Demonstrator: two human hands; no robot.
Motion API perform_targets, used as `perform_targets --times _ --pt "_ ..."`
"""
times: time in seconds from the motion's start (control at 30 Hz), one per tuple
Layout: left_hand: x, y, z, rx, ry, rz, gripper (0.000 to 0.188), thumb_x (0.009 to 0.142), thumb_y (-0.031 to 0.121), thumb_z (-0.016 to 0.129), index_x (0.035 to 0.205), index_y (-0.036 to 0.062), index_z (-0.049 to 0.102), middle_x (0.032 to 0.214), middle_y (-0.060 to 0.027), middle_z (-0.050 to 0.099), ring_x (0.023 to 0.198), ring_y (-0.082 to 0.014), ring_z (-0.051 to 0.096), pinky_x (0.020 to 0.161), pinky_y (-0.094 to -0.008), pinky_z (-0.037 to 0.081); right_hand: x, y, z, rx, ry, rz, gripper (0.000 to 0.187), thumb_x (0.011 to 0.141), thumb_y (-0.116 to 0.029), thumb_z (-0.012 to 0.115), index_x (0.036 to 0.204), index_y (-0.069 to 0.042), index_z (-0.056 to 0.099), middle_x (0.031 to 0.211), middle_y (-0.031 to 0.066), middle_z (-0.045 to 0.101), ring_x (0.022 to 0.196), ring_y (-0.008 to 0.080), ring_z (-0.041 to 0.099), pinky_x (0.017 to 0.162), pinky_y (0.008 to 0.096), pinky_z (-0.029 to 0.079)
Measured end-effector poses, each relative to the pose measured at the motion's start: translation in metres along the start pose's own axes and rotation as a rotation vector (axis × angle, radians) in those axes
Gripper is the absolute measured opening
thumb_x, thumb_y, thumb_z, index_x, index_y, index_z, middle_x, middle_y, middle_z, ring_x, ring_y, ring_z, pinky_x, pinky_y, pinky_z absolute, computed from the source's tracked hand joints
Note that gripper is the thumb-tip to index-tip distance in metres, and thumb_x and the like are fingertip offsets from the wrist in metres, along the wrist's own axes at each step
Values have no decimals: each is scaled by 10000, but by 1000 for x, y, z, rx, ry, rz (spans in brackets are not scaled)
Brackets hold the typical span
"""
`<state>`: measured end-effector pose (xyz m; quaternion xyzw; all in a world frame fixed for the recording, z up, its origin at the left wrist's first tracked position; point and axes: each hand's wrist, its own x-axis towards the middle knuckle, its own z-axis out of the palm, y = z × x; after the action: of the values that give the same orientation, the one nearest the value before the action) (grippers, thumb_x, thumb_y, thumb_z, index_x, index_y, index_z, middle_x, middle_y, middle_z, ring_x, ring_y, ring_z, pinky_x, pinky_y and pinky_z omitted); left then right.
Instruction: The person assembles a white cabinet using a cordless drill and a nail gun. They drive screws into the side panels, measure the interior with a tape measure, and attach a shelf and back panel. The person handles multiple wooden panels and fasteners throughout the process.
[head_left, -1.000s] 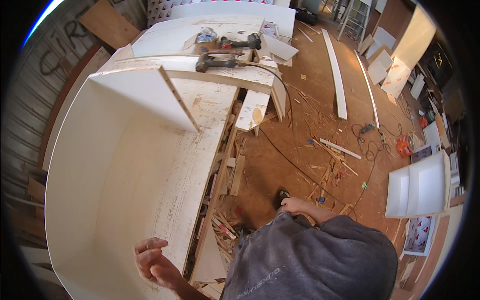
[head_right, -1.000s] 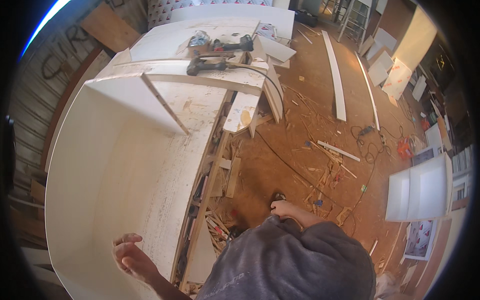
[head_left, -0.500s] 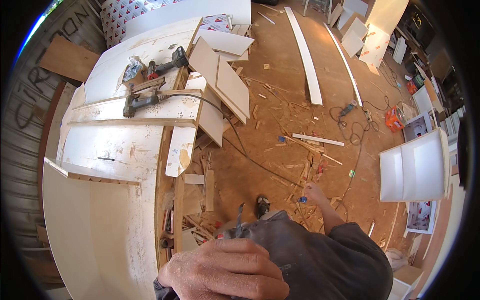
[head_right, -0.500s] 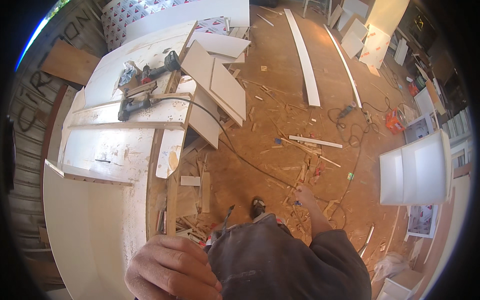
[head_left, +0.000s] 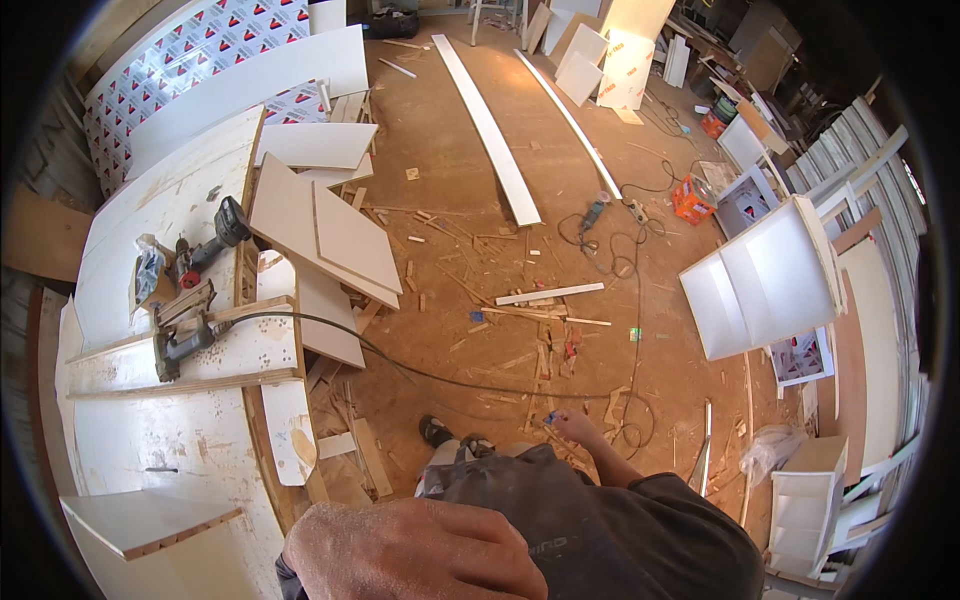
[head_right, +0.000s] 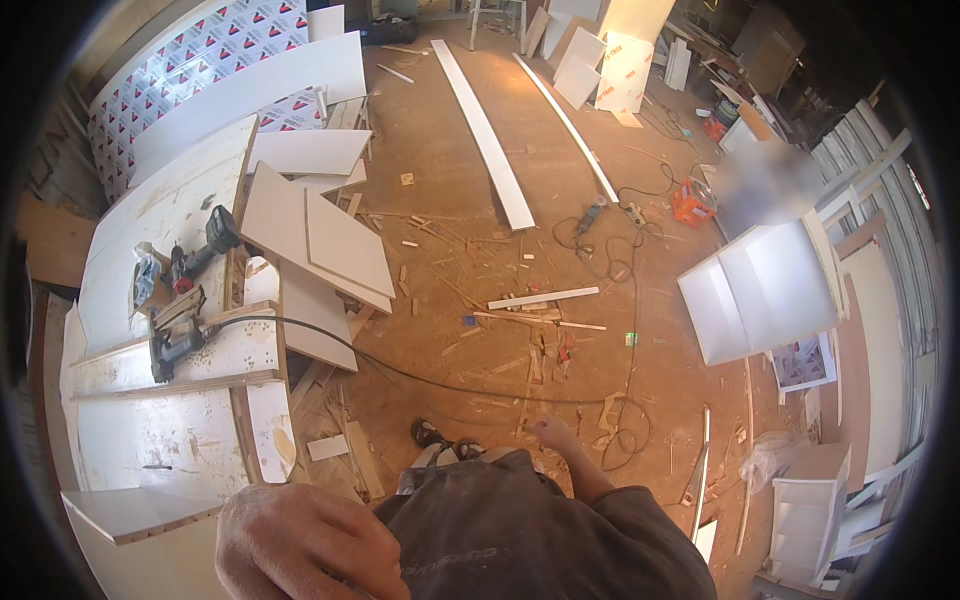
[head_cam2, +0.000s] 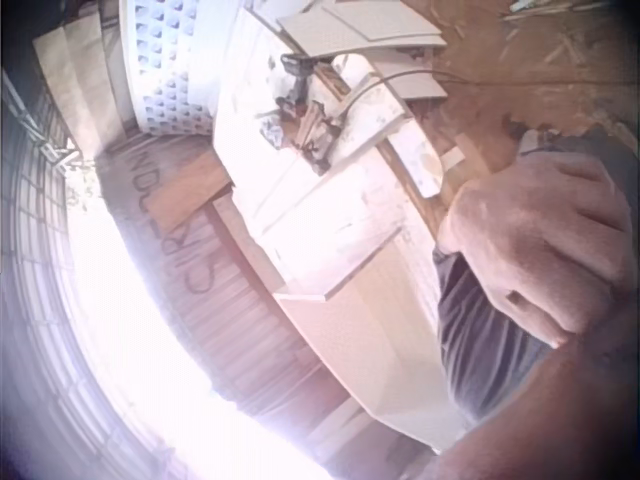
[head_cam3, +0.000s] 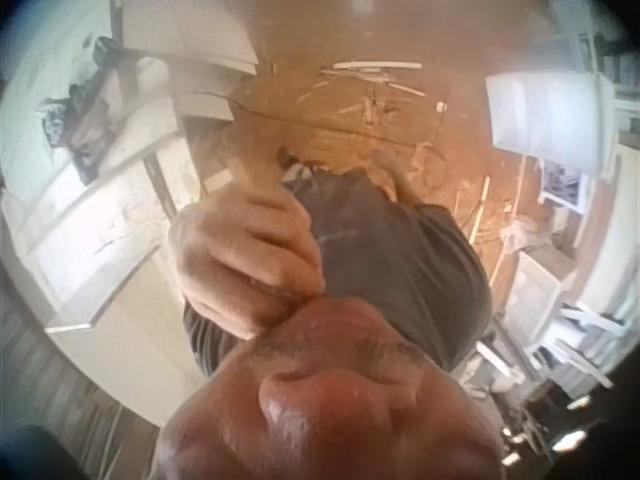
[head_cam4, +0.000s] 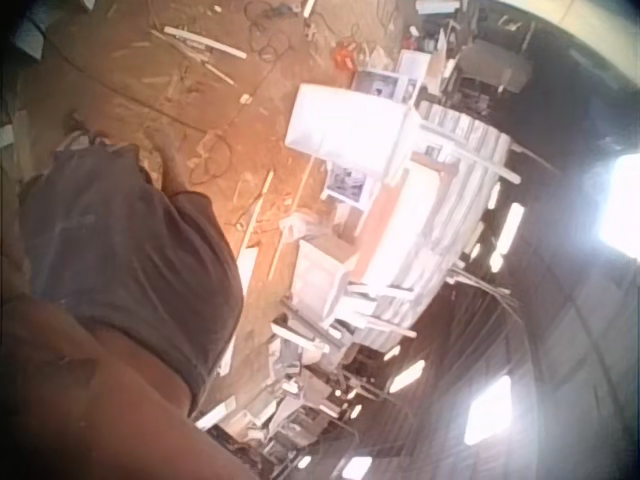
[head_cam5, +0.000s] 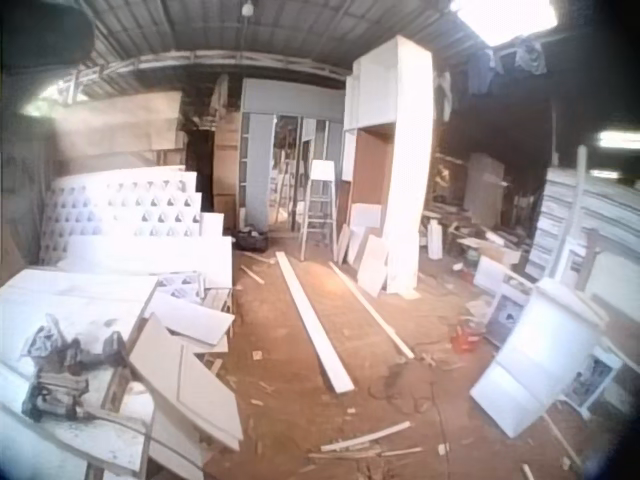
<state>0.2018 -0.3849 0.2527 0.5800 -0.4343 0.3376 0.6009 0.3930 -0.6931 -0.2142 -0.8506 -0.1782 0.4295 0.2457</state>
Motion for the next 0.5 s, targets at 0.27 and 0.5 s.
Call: perform_targets --times 0.27,0.5 --pt "-54 -77 -33 -147 -193 -777 223 869 209 673 971 10 670 947 -113 659 847 -230 645 728 -331 500 -18 -15 -24 263 160 29 364 832 -273 581 1076 -4 597 782 143 649 696 255 636 651 384 497" --pt "-160 -93 42 -490 -188 -1963 271 907 115 622 1152 9 576 997 -38 611 910 -107 588 786 -269 493 -89 107 -44 345 190 211 356 872 -275 578 1089 7 600 804 130 653 696 191 642 612 336 507"
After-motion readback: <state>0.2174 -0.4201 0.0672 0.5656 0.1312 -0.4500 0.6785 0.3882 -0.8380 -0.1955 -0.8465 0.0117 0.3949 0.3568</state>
